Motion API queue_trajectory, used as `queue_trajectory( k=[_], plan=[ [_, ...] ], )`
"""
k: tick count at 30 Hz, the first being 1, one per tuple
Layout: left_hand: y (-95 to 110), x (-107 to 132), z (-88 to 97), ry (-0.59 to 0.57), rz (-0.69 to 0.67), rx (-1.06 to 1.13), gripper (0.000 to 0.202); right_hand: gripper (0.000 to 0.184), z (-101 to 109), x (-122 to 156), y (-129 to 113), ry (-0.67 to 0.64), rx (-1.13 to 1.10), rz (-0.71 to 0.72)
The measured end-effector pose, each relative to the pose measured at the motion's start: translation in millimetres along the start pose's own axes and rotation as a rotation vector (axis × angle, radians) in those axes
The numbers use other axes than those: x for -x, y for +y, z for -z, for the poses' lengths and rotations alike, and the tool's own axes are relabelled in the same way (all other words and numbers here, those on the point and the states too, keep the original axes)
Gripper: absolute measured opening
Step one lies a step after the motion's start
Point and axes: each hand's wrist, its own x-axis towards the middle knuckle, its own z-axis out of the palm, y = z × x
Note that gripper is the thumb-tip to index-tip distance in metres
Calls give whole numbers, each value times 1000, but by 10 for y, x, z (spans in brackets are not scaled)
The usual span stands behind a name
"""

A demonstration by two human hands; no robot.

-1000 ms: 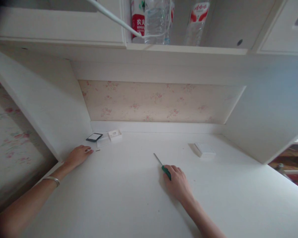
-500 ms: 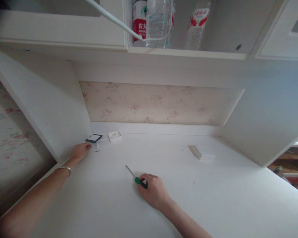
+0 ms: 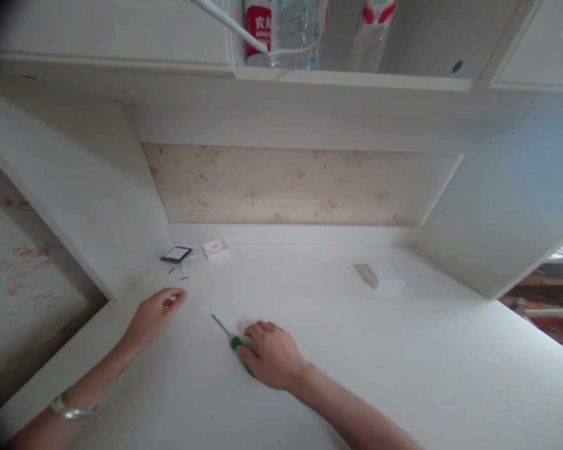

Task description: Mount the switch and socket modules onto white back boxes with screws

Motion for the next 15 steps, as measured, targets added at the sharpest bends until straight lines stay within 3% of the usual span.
queue_trajectory(
  k=[4, 7, 10, 12, 15],
  plan=[
    [516, 569, -161, -274, -50, 256, 24, 29, 214, -69, 460, 118, 44, -168],
    [758, 788, -314, -443, -182, 299, 26, 27, 588, -70, 1021, 304, 165, -337],
    [826, 854, -456, -495, -236, 290, 31, 42, 1079, 58, 1594, 470, 261, -472],
    [818, 861, -514, -496, -251, 289, 34, 53, 1363, 195, 1938, 620, 397, -669],
    [819, 872, -521, -491, -289, 267, 35, 79, 1598, 389, 2390, 601, 391, -880]
  ],
)
